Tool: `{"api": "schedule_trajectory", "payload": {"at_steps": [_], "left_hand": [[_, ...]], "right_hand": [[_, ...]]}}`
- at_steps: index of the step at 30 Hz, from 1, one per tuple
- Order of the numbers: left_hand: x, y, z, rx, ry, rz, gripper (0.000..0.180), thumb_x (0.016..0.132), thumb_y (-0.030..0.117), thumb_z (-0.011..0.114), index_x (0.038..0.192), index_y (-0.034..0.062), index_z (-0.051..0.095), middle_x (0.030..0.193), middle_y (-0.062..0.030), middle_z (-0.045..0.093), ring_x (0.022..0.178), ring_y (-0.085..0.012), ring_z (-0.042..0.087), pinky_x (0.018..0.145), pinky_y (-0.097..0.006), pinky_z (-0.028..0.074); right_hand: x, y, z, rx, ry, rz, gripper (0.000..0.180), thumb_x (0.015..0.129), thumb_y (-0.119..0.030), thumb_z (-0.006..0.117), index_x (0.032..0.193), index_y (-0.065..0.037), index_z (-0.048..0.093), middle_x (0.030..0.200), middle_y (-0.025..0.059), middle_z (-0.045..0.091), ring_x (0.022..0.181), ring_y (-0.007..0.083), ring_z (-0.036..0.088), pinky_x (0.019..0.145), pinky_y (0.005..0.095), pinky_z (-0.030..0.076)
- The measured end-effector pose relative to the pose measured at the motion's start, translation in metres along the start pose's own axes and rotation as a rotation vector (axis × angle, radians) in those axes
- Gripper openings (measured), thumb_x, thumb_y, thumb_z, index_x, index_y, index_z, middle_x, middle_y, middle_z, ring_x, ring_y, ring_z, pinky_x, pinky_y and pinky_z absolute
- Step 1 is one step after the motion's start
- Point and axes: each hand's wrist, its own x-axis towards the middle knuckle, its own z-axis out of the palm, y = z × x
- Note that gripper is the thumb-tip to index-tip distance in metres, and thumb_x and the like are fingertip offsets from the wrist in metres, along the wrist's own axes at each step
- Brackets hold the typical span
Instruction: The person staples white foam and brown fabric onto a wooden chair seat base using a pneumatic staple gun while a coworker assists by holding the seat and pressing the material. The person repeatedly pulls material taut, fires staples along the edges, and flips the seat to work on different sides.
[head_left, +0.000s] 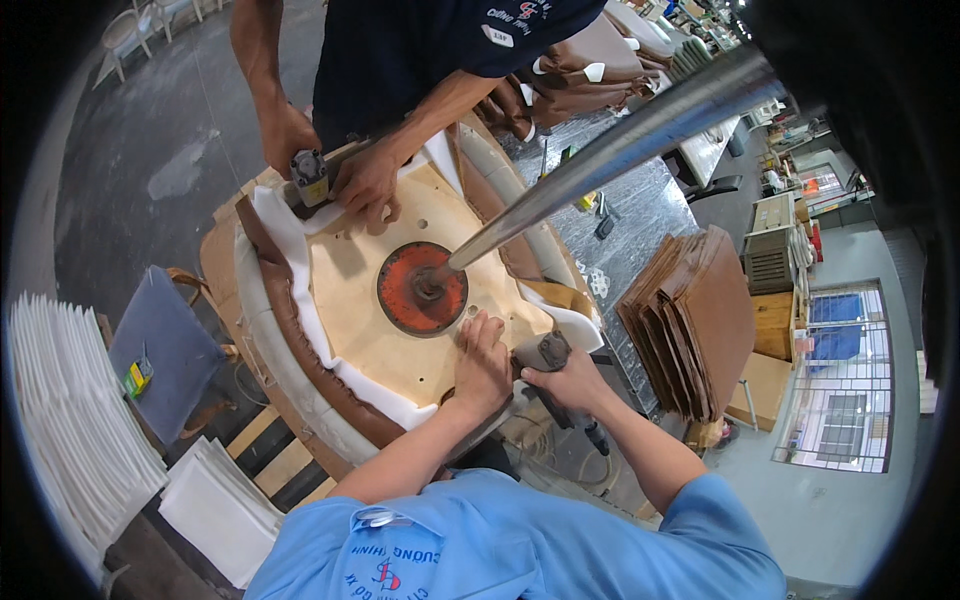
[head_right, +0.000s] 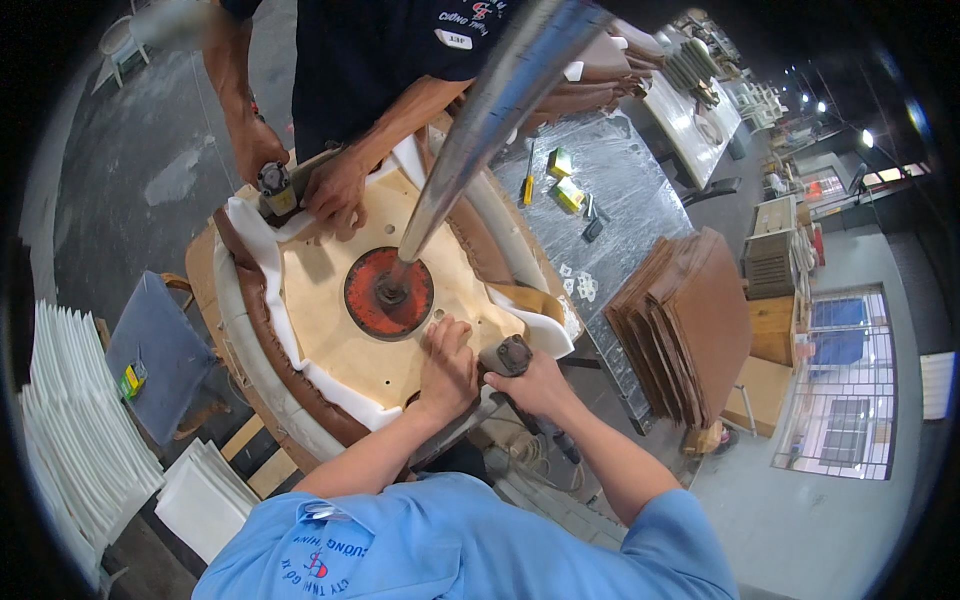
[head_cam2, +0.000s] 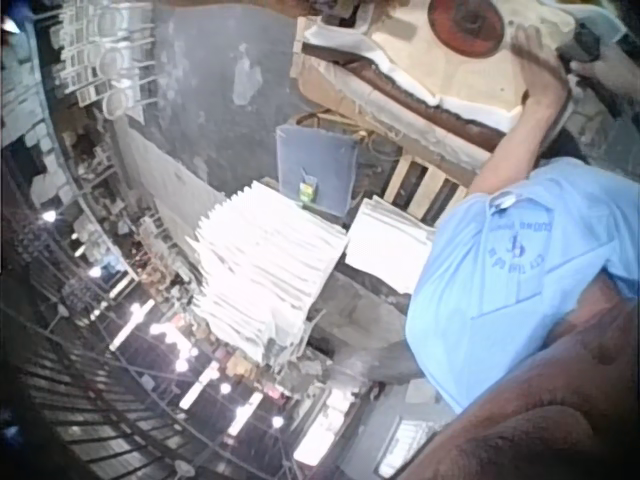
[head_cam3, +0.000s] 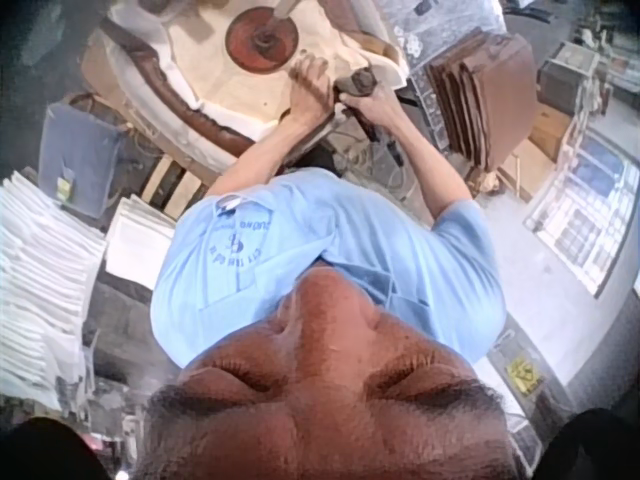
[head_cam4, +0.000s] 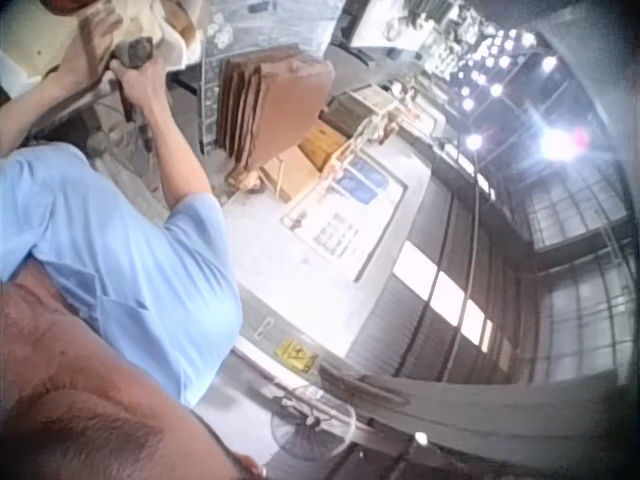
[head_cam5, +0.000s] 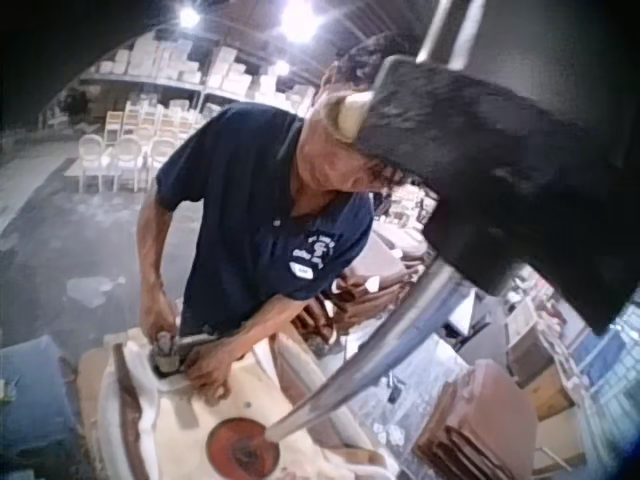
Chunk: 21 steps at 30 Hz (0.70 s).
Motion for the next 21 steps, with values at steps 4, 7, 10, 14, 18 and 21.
{"api": "schedule_trajectory", "payload": {"at_steps": [4,7,10,14,18,21], "left_hand": [[-0.007,-0.004,-0.021,0.008,-0.158,0.012,0.027,0.089,0.018,0.078,0.100,-0.0067,0.074,0.151,-0.0204,0.054,0.159,-0.0464,0.031,0.133,-0.064,0.020],[-0.006,-0.006,-0.028,0.000,-0.165,0.057,0.028,0.090,0.020,0.078,0.105,-0.0042,0.077,0.151,-0.0186,0.054,0.160,-0.0453,0.028,0.133,-0.064,0.019],[-0.002,-0.004,-0.022,0.011,-0.083,0.079,0.019,0.086,0.017,0.082,0.095,0.0020,0.076,0.148,-0.0157,0.055,0.156,-0.0439,0.036,0.132,-0.063,0.022],[-0.003,-0.006,-0.014,0.048,-0.006,0.054,0.015,0.086,0.017,0.081,0.090,0.0033,0.076,0.144,-0.0142,0.056,0.155,-0.0403,0.039,0.131,-0.062,0.024],[-0.003,-0.007,-0.010,0.014,0.011,0.016,0.013,0.086,0.016,0.080,0.087,0.0033,0.076,0.142,-0.0143,0.056,0.154,-0.0392,0.040,0.131,-0.061,0.025],[-0.004,-0.005,-0.009,-0.016,0.005,0.009,0.014,0.084,0.015,0.079,0.089,0.0025,0.074,0.142,-0.0155,0.057,0.153,-0.0405,0.042,0.131,-0.061,0.026]], "right_hand": [[0.002,-0.001,-0.003,0.042,-0.031,-0.002,0.045,0.092,-0.034,0.089,0.117,0.001,0.076,0.083,0.0125,0.076,0.063,0.0232,0.072,0.065,0.0412,0.060],[0.002,-0.005,-0.007,0.170,-0.086,0.089,0.039,0.094,-0.030,0.089,0.115,0.000,0.077,0.081,0.0079,0.074,0.059,0.0172,0.069,0.058,0.0368,0.057],[0.004,0.005,-0.007,0.274,-0.098,0.093,0.033,0.096,-0.027,0.089,0.113,-0.001,0.077,0.078,0.0049,0.073,0.056,0.0131,0.066,0.053,0.0334,0.054],[-0.004,0.012,0.001,0.336,-0.116,0.057,0.026,0.098,-0.019,0.085,0.113,-0.001,0.073,0.076,0.0031,0.068,0.056,0.0135,0.063,0.051,0.0336,0.050],[-0.008,0.009,0.005,0.322,-0.131,0.082,0.028,0.096,-0.024,0.087,0.107,-0.002,0.076,0.072,0.0033,0.070,0.054,0.0126,0.064,0.052,0.0332,0.051],[-0.008,0.006,0.007,0.293,-0.118,0.097,0.027,0.096,-0.024,0.087,0.107,-0.002,0.075,0.071,0.0030,0.070,0.054,0.0127,0.064,0.052,0.0339,0.051]]}}
